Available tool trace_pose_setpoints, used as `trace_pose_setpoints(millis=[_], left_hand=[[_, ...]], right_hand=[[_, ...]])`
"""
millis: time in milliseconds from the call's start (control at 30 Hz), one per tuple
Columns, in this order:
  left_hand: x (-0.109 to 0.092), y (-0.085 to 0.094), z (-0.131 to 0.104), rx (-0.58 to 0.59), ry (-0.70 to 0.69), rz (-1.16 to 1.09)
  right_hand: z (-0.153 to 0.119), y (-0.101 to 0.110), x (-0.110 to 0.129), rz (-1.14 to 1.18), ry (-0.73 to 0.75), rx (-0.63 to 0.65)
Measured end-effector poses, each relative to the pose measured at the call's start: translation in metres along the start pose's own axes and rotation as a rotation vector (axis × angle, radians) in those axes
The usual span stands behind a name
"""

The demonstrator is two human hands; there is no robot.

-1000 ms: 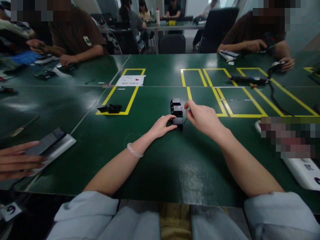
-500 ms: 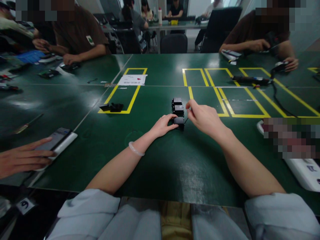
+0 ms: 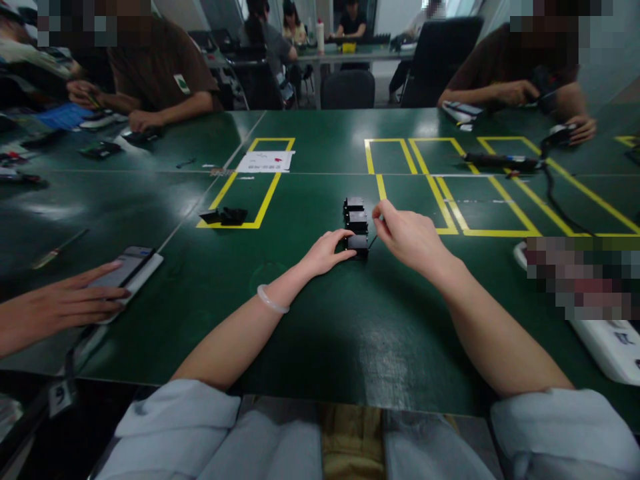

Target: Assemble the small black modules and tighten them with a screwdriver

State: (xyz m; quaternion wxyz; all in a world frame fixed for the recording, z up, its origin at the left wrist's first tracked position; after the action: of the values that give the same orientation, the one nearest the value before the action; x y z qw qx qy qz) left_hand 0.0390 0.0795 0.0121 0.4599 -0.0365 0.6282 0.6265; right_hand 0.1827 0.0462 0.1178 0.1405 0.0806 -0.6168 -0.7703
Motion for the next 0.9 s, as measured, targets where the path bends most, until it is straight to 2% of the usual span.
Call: trace_pose_setpoints(millis=[167,400,633,900], left_hand=[[0.0002,0.0004,0.0,-0.006,-0.013,0.005],[-0.0018,0.0017,-0.0004,0.0,-0.008,0.001],[-0.0014,0.0012,0.0,-0.002,-0.008,0.002],[-0.0019,0.001,0.0006,0.004,0.002,0.008]], right_hand=[[0.0012,-0.0014,-0.0022,-0.063,-0.031,0.006],[-0.0008,0.0008,0.0031,0.019,0.009,-0.027],[0.0006,-0.0026,-0.0003,-0.031,-0.016,0.024],[-0.0006,-0.0019,0.0023,0.027,0.023,-0.002]])
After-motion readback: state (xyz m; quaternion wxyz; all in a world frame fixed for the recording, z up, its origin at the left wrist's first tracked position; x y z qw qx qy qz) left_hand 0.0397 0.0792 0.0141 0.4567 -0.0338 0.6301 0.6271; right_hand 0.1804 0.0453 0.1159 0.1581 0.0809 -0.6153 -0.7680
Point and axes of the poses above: each hand's wrist, its own z-axis towards the middle knuckle, its own y-axis out of the back of the hand, x = y × z, the point moved 7 cm from there along z, towards the middle knuckle, and after that the axes turned 1 degree about -x, right-handed, at the moved point
